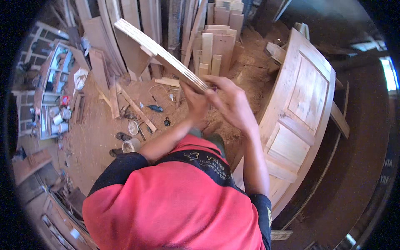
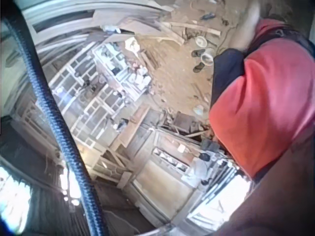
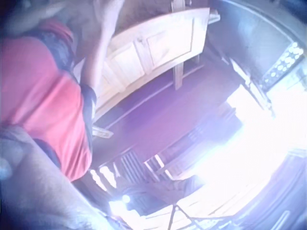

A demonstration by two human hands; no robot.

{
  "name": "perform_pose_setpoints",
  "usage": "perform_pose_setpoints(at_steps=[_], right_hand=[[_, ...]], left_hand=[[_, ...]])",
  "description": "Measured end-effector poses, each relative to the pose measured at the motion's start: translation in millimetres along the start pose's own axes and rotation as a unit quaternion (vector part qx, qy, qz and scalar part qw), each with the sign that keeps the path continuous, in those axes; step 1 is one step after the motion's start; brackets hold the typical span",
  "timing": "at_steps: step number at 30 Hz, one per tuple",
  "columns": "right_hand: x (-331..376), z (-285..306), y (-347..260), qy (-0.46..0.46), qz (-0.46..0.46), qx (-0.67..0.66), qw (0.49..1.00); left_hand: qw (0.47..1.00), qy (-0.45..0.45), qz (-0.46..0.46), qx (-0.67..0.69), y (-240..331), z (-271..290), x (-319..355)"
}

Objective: The person marks a wooden door with a pencil, aligns a wooden board and hammers it onto the door, and then uses a circular saw to cut the excess wood.

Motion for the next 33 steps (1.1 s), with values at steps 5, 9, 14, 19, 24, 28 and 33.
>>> perform_pose_setpoints(at_steps=[5, 9, 14, 19, 24, 28, 33], right_hand=[[96, 56, 135, 0.160, -0.210, -0.098, 0.960], [185, 71, 220, 0.203, -0.363, -0.108, 0.903], [227, 54, 254, 0.226, -0.407, -0.137, 0.874], [218, 32, 270, 0.242, -0.389, -0.050, 0.888], [178, -10, 248, 0.260, -0.456, -0.038, 0.850], [186, -58, 226, 0.271, -0.494, -0.007, 0.826], [195, -130, 191, 0.182, -0.615, 0.046, 0.766]], left_hand=[[0.995, 0.091, 0.033, -0.001, -21, 85, -105], [0.981, 0.179, 0.080, -0.002, -14, 153, -152], [0.975, 0.210, 0.043, 0.052, -38, 231, -224], [0.970, 0.194, 0.134, -0.056, -35, 233, -297], [0.982, 0.180, 0.052, -0.024, -36, 274, -405], [0.975, 0.222, 0.017, -0.023, -54, 254, -466], [0.970, 0.205, 0.132, -0.026, -105, 305, -553]])
Point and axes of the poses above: each hand's wrist, its own x-axis away from the middle knuckle, its own z-axis out of the back of the hand, y = z × x, the point moved 3 cm from there along -x, towards the middle knuckle, and after that the axes turned 6 degrees about -z, right-handed, at the moved point
